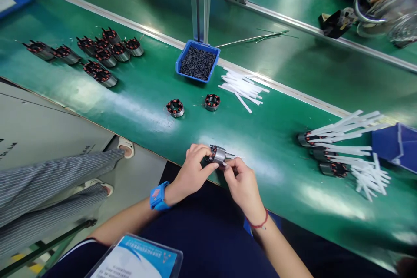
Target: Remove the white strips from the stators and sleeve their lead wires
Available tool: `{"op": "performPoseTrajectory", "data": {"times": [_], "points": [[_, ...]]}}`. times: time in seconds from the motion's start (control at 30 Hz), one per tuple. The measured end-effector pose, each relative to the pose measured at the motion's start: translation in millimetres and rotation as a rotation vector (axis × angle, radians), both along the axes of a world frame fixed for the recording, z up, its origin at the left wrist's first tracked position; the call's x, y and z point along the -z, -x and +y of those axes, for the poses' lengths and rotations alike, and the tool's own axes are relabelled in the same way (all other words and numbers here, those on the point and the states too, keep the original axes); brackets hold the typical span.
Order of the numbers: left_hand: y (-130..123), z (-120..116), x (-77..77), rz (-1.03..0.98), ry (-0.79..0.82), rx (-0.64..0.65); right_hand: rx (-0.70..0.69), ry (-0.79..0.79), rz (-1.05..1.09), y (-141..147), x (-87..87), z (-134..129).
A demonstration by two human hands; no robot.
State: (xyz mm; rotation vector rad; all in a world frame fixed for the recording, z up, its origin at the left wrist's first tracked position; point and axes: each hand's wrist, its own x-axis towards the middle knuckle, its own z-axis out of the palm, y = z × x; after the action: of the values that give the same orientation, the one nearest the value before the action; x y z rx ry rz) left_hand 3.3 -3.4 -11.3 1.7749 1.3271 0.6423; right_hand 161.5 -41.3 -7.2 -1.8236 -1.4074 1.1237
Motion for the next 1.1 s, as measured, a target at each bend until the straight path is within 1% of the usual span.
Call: {"op": "performPoseTrajectory", "data": {"times": [0.2, 0.3, 0.43, 0.5, 0.53, 0.6, 0.67, 0.73, 0.77, 0.83, 0.87, 0.9, 0.93, 0.97, 1.0, 1.03, 1.1], "points": [[1.2, -0.3, -2.7, 0.010, 0.010, 0.013, -0.065, 0.016, 0.149, -8.9, 2.4, -0.3], [1.8, 0.3, -1.8, 0.003, 0.012, 0.024, -0.091, -0.002, 0.199, -11.2, 3.3, 1.5], [4.4, 2.7, 1.1, -0.053, 0.035, 0.023, -0.124, -0.078, 0.257, -10.1, 4.3, -1.5], [6.7, 5.4, 1.3, -0.118, 0.083, -0.008, -0.068, -0.174, 0.286, -9.6, 7.1, -8.8], [7.6, 7.0, 0.4, -0.177, 0.131, -0.032, -0.016, -0.247, 0.279, -9.8, 9.6, -13.7], [7.1, 9.9, -3.2, -0.372, 0.272, -0.086, 0.105, -0.398, 0.215, -10.8, 16.1, -24.3], [1.1, 11.0, -8.3, -0.603, 0.428, -0.113, 0.171, -0.473, 0.119, -12.5, 22.7, -33.0], [-11.6, 8.7, -11.6, -0.751, 0.552, -0.096, 0.135, -0.476, 0.035, -14.5, 26.4, -37.5], [-19.9, 6.3, -11.6, -0.776, 0.614, -0.060, 0.092, -0.480, 0.005, -16.0, 26.7, -38.2], [-37.3, 0.8, -7.6, -0.754, 0.739, 0.055, 0.028, -0.516, -0.035, -21.1, 25.0, -37.6], [-44.8, -1.6, -4.4, -0.713, 0.781, 0.123, 0.023, -0.542, -0.060, -25.7, 23.9, -36.8], [-50.7, -3.1, -1.5, -0.651, 0.783, 0.175, 0.036, -0.564, -0.100, -31.9, 23.2, -35.9], [-54.6, -3.7, 0.2, -0.573, 0.732, 0.198, 0.064, -0.573, -0.160, -40.2, 23.2, -35.3], [-56.2, -3.5, -0.5, -0.485, 0.633, 0.194, 0.104, -0.570, -0.238, -50.3, 23.9, -35.1], [-55.8, -3.0, -4.5, -0.399, 0.499, 0.166, 0.149, -0.560, -0.325, -62.1, 25.4, -35.7], [-53.7, -3.0, -12.1, -0.334, 0.351, 0.146, 0.206, -0.546, -0.412, -74.9, 27.3, -37.0], [-48.0, -7.5, -37.3, -0.250, 0.086, 0.127, 0.388, -0.528, -0.570, -99.9, 30.8, -42.6]]}}
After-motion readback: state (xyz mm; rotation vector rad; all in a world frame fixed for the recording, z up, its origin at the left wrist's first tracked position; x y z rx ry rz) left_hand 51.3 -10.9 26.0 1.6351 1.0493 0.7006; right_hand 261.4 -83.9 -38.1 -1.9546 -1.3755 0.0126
